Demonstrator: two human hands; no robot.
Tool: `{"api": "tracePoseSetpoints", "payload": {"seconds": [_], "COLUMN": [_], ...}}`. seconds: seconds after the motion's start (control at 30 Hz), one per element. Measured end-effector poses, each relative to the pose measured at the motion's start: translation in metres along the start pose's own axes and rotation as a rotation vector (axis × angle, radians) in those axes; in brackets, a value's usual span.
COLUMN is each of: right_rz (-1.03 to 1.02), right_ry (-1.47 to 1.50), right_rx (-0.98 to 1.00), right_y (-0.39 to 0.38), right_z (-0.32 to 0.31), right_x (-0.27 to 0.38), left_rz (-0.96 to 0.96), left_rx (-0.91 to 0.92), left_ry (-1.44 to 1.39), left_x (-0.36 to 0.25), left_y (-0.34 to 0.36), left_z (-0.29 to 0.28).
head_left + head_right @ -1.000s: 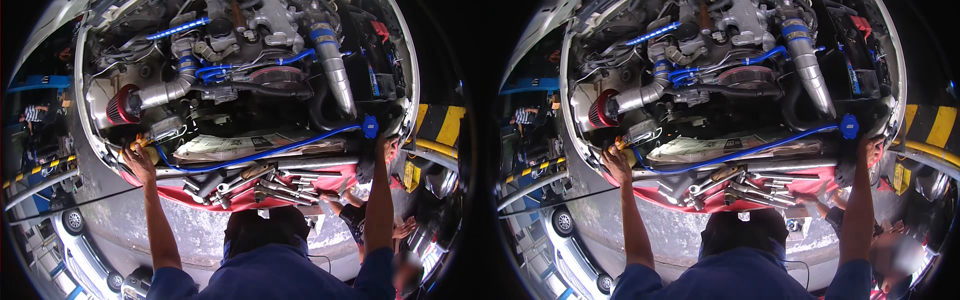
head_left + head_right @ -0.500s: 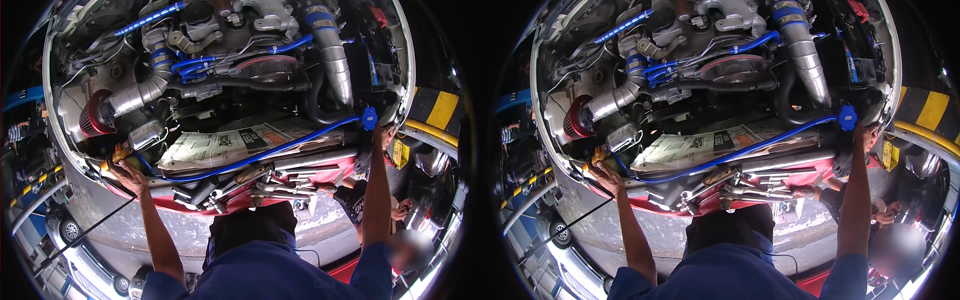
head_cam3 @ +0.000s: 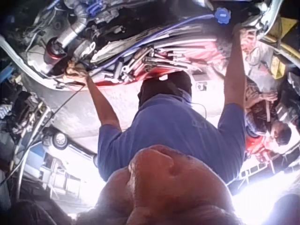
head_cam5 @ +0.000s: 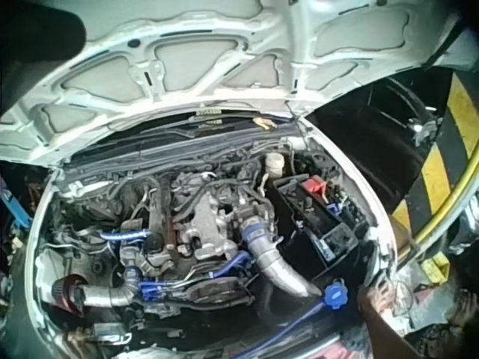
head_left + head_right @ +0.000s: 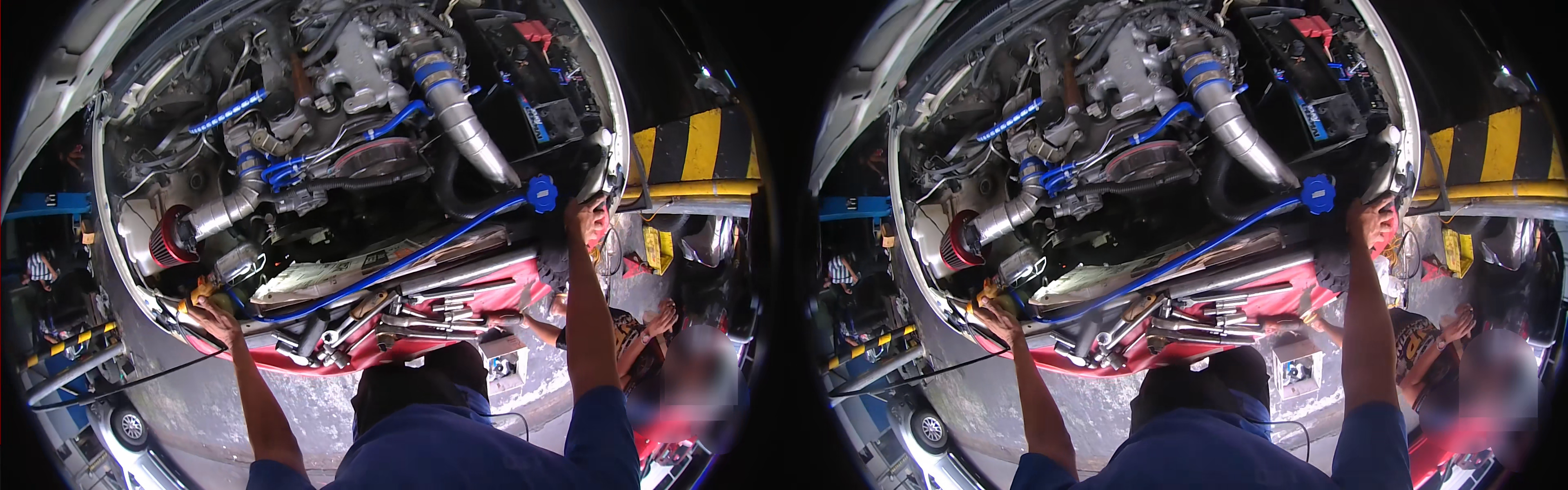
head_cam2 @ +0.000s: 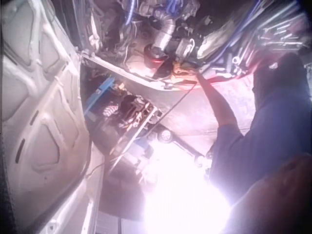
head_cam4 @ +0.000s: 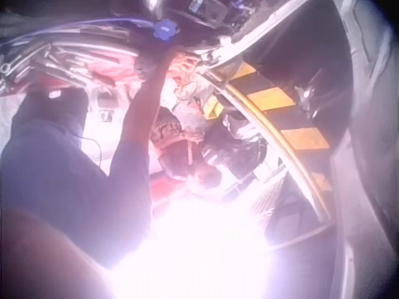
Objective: The recorder is working on a car engine, using various tools to adjust or install components while an assistant observes.
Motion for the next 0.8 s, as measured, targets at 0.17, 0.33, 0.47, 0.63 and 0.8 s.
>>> {"api": "tracePoseSetpoints", "payload": {"seconds": [0.17, 0.33, 0.47, 0.63, 0.8], "right_rz": [-0.043, -0.064, -0.041, -0.052, -0.084], "right_ry": [0.025, 0.032, 0.001, -0.013, -0.032], "right_rx": [-0.027, -0.001, -0.041, -0.011, -0.064], "right_y": [-0.001, -0.016, -0.005, -0.006, -0.004], "right_z": [-0.009, -0.010, -0.010, -0.013, -0.018], "right_x": [-0.001, 0.001, -0.007, -0.002, -0.006], "left_rz": [0.119, 0.416, 0.569, 0.616, 0.689], "left_rx": [-0.036, 0.207, 0.410, 0.459, 0.473], "left_ry": [-0.222, -0.339, -0.314, -0.337, -0.427], "left_x": [-0.134, -0.268, -0.358, -0.404, -0.453], "left_y": [-0.004, 0.019, 0.045, 0.081, 0.088], "left_z": [0.010, 0.040, 0.076, 0.117, 0.148]}}
Point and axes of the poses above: each hand's wrist, its own y-axis towards the middle knuckle, its own z-axis out of the palm, x = y × z, the point moved 2 cm from there along y, towards the middle knuckle, and after that the axes turned 12 degrees about z, right-handed, at the moved point
